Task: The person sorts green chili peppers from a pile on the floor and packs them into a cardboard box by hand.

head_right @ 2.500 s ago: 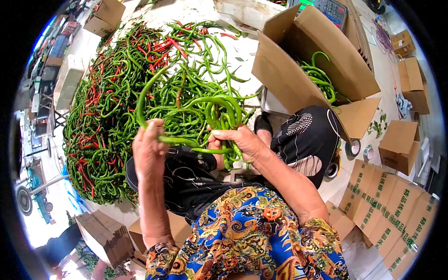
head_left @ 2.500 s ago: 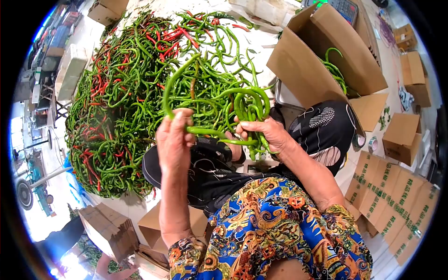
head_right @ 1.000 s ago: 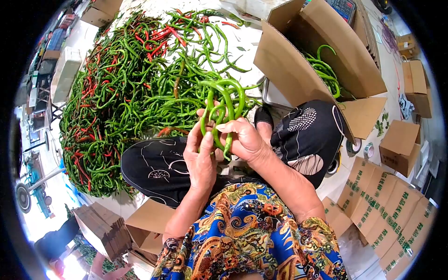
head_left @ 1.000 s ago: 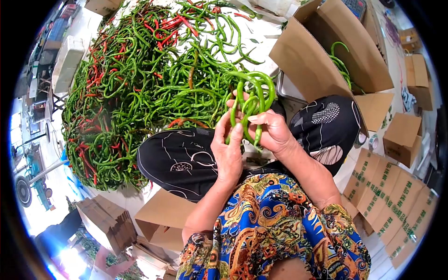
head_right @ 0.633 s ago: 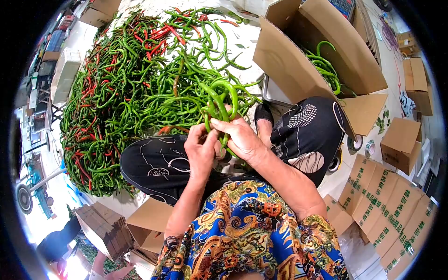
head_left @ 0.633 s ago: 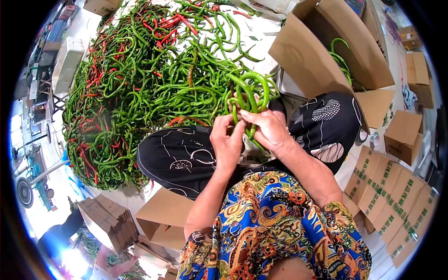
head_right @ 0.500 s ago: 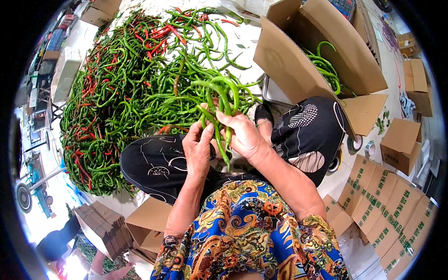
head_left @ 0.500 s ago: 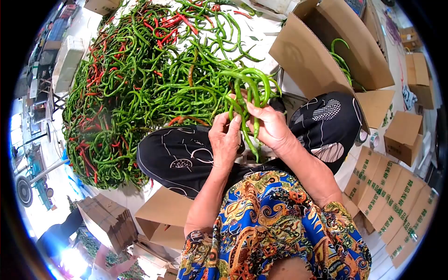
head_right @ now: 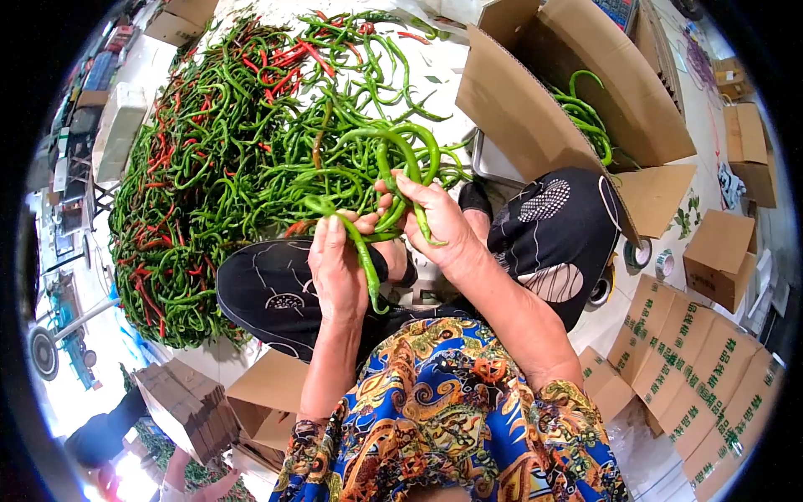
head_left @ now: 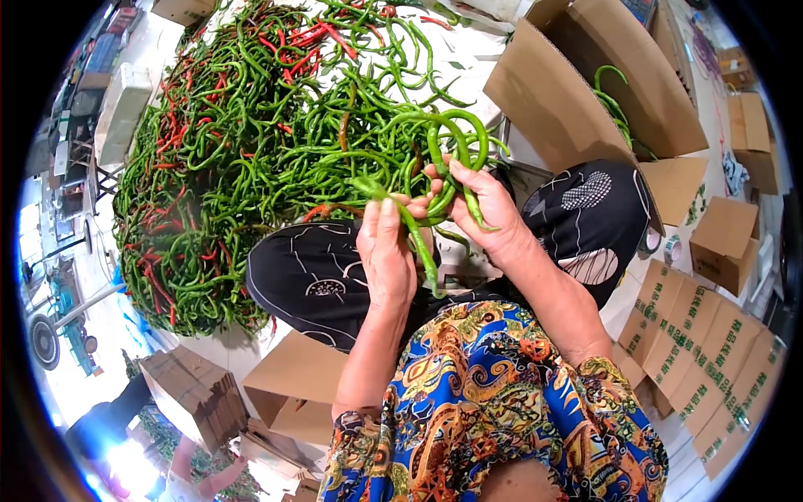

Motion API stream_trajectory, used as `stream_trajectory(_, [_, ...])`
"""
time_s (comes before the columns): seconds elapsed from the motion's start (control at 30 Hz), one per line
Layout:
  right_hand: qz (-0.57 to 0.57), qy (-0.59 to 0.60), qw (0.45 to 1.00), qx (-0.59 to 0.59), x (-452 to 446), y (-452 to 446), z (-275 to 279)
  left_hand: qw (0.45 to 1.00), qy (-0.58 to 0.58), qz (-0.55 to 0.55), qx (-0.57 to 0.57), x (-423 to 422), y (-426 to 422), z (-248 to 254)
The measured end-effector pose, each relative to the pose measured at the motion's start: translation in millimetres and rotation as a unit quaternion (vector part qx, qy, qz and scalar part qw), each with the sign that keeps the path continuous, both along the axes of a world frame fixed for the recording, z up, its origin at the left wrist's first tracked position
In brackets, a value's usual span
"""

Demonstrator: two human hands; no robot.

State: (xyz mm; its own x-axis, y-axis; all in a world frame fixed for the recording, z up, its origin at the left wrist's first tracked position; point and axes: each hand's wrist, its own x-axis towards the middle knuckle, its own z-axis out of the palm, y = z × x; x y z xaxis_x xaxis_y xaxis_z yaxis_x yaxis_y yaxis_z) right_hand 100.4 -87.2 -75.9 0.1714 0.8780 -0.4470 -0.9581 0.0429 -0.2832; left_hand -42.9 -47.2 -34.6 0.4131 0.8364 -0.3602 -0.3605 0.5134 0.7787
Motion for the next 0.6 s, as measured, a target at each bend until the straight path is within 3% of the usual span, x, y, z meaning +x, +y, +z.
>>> stream_trajectory(0.07, [0.006,0.027,1.0,0.009,1.6,-1.3,1.7,0.999,0.017,-0.04,-0.008,-1.8,2.6,-3.2])
stream_trajectory(0.17, [0.047,-0.215,0.975,-0.038,-2.5,-4.1,17.1,0.997,0.024,-0.037,-0.058,-4.1,4.4,-14.6])
stream_trajectory(0.2, [0.066,-0.339,0.938,-0.045,-5.5,-6.6,17.1,0.996,0.036,-0.035,-0.067,-3.8,4.5,-15.7])
stream_trajectory(0.27, [0.085,-0.414,0.902,-0.09,-7.1,-8.1,22.2,0.995,0.066,-0.038,-0.066,-1.0,2.0,-12.7])
stream_trajectory(0.33, [0.066,-0.379,0.919,-0.088,-5.2,-9.1,9.8,0.992,0.096,-0.041,-0.064,4.7,-2.6,-9.3])
stream_trajectory(0.37, [0.056,-0.361,0.927,-0.087,-3.5,-9.5,5.3,0.989,0.125,-0.075,0.028,6.9,-7.4,-13.9])
stream_trajectory(0.47, [0.05,-0.262,0.961,-0.067,0.0,-7.7,11.7,0.948,0.159,-0.24,0.136,10.6,-22.3,0.7])
stream_trajectory(0.53, [0.06,-0.251,0.963,-0.077,0.8,-9.0,10.6,0.951,0.158,-0.218,0.155,13.2,-27.4,-0.8])
stream_trajectory(0.6, [0.085,-0.329,0.939,-0.056,3.6,-11.1,9.4,0.987,0.119,-0.108,-0.019,11.3,-20.4,-4.4])
